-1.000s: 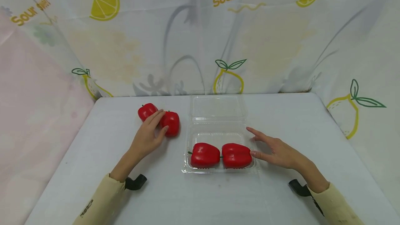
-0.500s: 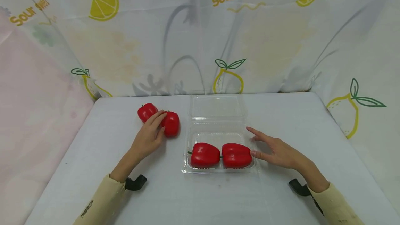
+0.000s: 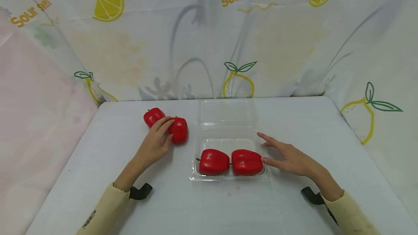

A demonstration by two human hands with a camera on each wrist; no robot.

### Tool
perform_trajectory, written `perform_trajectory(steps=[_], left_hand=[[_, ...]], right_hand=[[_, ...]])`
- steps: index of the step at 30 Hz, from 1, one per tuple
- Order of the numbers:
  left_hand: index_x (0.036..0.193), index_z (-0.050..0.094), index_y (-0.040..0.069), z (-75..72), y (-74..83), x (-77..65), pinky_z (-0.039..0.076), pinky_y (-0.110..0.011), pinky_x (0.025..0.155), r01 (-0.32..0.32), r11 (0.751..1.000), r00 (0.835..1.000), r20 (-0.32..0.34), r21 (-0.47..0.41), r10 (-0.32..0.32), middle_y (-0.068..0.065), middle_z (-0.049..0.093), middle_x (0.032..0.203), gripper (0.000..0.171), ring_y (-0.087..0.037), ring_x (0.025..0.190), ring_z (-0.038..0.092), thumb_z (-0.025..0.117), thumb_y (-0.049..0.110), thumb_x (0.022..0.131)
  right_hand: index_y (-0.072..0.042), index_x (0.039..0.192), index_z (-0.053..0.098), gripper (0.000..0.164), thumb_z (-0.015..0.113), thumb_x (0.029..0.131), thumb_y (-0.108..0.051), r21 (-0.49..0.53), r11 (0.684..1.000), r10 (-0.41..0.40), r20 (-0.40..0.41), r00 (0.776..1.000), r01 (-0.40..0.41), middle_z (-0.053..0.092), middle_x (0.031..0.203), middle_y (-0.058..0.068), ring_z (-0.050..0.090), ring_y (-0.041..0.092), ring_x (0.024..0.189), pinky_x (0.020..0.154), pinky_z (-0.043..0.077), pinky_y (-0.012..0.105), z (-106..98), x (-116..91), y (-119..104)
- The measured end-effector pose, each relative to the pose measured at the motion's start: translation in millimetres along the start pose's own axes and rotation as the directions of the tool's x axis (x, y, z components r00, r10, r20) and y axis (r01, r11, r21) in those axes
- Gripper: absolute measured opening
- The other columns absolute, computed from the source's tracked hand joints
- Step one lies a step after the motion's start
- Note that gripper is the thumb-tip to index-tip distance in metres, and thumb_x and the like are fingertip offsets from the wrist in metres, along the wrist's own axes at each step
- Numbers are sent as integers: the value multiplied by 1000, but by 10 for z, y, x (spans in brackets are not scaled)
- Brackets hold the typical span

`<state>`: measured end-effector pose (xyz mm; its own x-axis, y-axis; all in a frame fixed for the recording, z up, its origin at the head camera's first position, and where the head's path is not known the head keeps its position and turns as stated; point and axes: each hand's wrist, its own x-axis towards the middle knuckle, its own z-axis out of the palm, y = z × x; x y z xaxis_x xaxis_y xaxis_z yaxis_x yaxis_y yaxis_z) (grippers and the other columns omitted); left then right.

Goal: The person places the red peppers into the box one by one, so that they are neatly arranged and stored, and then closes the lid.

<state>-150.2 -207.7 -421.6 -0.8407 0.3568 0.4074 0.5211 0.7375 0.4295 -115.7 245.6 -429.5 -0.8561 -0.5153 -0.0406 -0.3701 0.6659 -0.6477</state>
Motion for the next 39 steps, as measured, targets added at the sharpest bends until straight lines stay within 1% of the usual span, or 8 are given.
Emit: perform_trajectory(steps=[8,14,18,25,34,39], left_hand=[[134,53,-1,3,0,-15,51,-54,90,-19,1000,1000,-12,-8,18,-19,47,138,63,-36,128,44,79,-2,76],[133,55,1,-3,10,-27,52,-55,89,-10,1000,1000,-12,-22,10,-18,48,135,64,-35,126,45,82,2,75],[131,56,2,-3,12,-33,53,-53,87,-9,999,1000,-17,-32,9,-17,49,132,62,-34,123,47,83,4,76],[125,58,1,-10,26,-35,56,-50,83,-36,999,998,-46,-29,34,-17,51,124,59,-31,115,50,85,5,74],[125,58,3,-25,21,-63,56,-49,84,-21,1000,999,-24,-18,21,-15,52,125,61,-31,117,49,88,8,72],[126,58,3,-32,26,-88,55,-51,85,-20,1000,1000,-13,-9,19,-18,53,129,61,-34,121,49,87,8,72]], right_hand=[[-33,156,25,78,66,91,-47,-2,1000,1,-2,1000,-1,57,136,10,53,32,125,93,43,67,4,-4,4],[-32,156,25,78,66,91,-46,6,1000,-3,0,1000,3,57,136,10,53,32,126,94,42,67,0,-9,0],[-31,156,25,78,65,91,-46,4,1000,-4,2,1000,4,57,136,10,52,32,126,94,42,67,-1,-8,-2],[-31,156,26,78,66,91,-46,-4,1000,-5,-2,1000,5,57,135,11,53,33,125,93,43,67,-4,-4,-10],[-27,156,27,78,66,91,-45,-5,1000,-17,-6,1000,17,57,135,11,54,32,124,93,44,66,-2,1,-5],[-27,156,27,78,66,91,-46,-5,1000,-14,-6,1000,14,57,135,10,53,32,124,93,44,66,1,0,-5]])
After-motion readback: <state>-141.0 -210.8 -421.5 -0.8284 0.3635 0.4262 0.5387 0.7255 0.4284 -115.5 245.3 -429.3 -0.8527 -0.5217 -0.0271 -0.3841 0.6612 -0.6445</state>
